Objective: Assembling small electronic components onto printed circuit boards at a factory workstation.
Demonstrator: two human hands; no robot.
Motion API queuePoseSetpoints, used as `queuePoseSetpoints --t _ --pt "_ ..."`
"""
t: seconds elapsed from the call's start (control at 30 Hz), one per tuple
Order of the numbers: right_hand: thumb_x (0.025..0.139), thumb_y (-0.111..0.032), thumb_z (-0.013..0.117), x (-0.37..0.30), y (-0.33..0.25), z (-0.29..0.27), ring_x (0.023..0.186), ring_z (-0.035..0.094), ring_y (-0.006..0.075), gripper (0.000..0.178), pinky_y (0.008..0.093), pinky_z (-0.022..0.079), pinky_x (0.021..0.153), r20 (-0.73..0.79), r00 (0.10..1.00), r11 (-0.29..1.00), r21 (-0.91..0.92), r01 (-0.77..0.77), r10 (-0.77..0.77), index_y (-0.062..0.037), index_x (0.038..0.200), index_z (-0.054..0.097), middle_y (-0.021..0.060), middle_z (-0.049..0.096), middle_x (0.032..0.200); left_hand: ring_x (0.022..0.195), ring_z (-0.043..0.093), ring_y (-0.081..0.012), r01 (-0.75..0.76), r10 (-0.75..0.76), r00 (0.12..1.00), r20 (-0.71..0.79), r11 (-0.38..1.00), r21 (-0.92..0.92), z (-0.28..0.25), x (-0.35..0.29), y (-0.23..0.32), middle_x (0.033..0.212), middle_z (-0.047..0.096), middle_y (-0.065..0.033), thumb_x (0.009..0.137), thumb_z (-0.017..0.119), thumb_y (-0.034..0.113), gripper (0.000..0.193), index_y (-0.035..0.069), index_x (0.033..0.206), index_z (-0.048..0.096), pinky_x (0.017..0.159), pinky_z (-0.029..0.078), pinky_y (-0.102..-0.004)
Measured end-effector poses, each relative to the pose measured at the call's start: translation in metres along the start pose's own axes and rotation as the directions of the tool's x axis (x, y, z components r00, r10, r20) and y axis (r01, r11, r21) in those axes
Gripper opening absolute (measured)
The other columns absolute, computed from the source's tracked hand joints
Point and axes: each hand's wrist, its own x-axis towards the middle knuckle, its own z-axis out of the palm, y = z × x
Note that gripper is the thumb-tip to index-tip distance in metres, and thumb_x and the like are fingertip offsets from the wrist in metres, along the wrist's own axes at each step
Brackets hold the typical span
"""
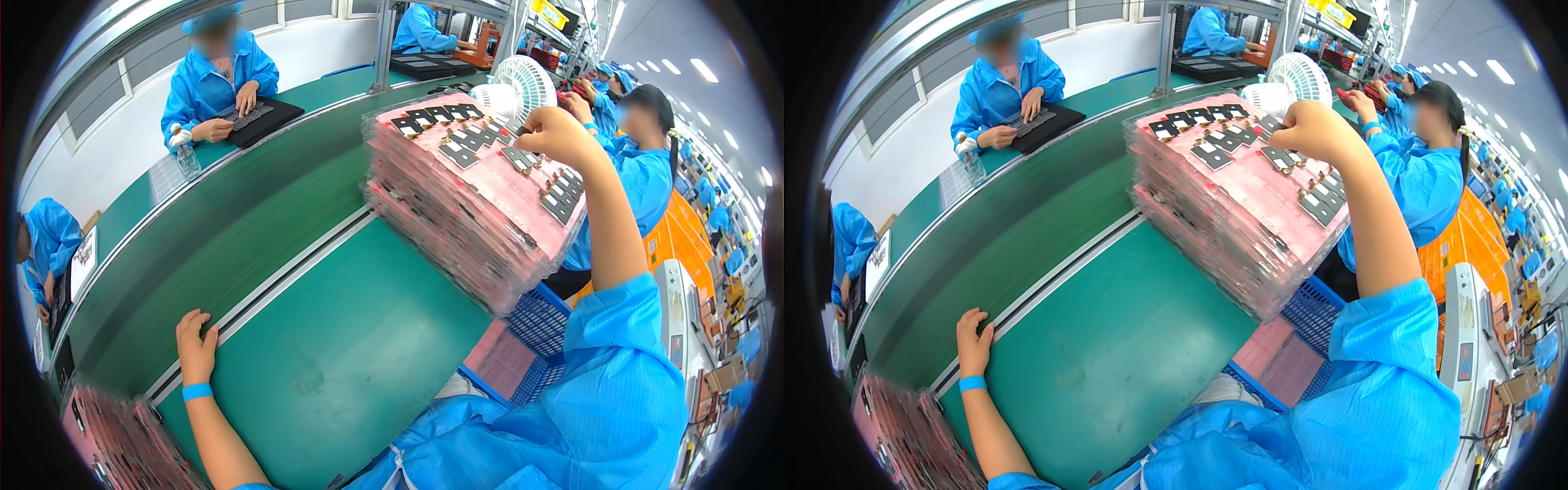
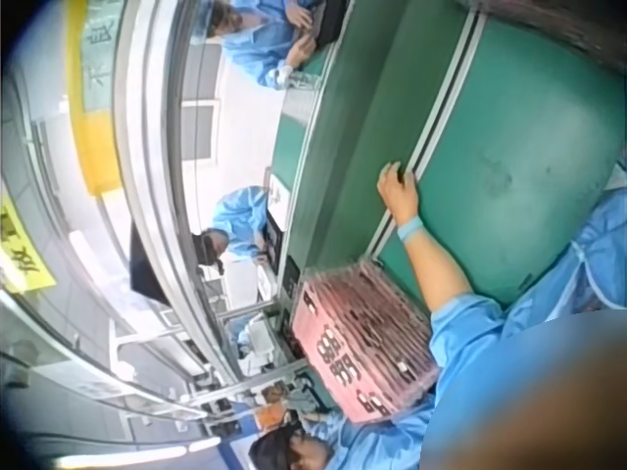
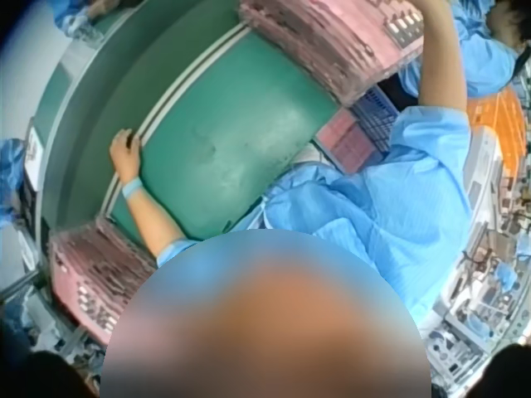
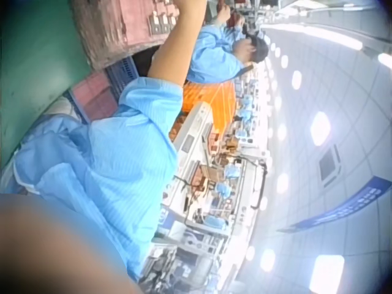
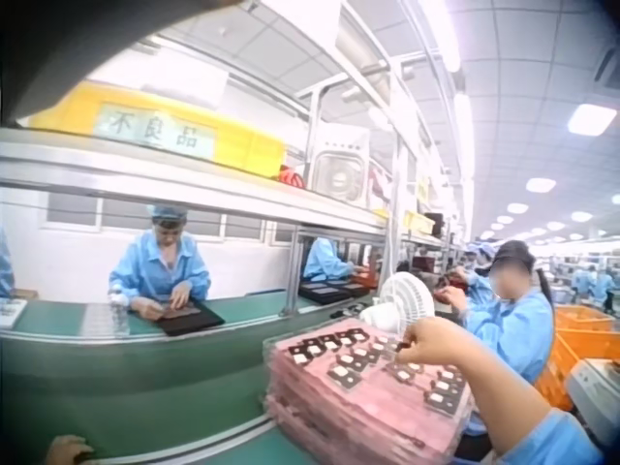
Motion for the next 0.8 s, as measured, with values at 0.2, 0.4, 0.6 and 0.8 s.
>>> queuePoseSetpoints --t 0.2,0.4,0.6,0.8 --pt "0.069 -0.043 0.072 0.004 -0.001 0.014 0.066 0.066 0.0256 0.048 0.0361 0.049 0.059 0.178 0.975 0.971 -0.220 -0.095 0.136 0.0039 0.078 0.070 0.0174 0.067 0.070 0.115 0.050 -0.0345 0.006 -0.006 1.000 0.004 1.000 0.001 -0.002 0.000 0.003 0.122 0.057 -0.0171 0.081 0.064 0.008 0.024 -0.002 0.103 0.063 0.097 0.041 -0.0406" --pt "0.070 -0.046 0.073 0.008 0.000 0.014 0.063 0.064 0.0250 0.051 0.0361 0.048 0.058 0.251 0.965 0.975 -0.223 -0.021 0.078 0.0045 0.074 0.069 0.0171 0.066 0.068 0.115 0.050 -0.0348 0.008 -0.008 1.000 0.011 1.000 -0.001 -0.004 0.001 0.005 0.123 0.056 -0.0172 0.082 0.064 0.008 0.024 -0.002 0.103 0.063 0.097 0.041 -0.0408" --pt "0.069 -0.041 0.073 0.006 0.003 0.012 0.057 0.058 0.0215 0.047 0.0352 0.044 0.054 0.308 0.951 0.984 -0.176 0.022 0.034 0.0054 0.072 0.067 0.0137 0.062 0.063 0.115 0.050 -0.0349 0.009 -0.009 1.000 0.017 1.000 0.005 -0.002 0.001 0.002 0.123 0.056 -0.0171 0.082 0.063 0.009 0.024 -0.001 0.103 0.063 0.098 0.040 -0.0414" --pt "0.067 -0.031 0.070 0.006 0.014 0.009 0.057 0.056 0.0171 0.038 0.0337 0.042 0.053 0.175 0.984 0.998 0.056 0.024 -0.034 0.0059 0.073 0.065 0.0124 0.059 0.061 0.115 0.049 -0.0346 0.017 -0.017 1.000 0.024 1.000 0.001 -0.004 0.000 0.005 0.123 0.056 -0.0167 0.082 0.064 0.009 0.024 -0.001 0.104 0.063 0.097 0.040 -0.0410"
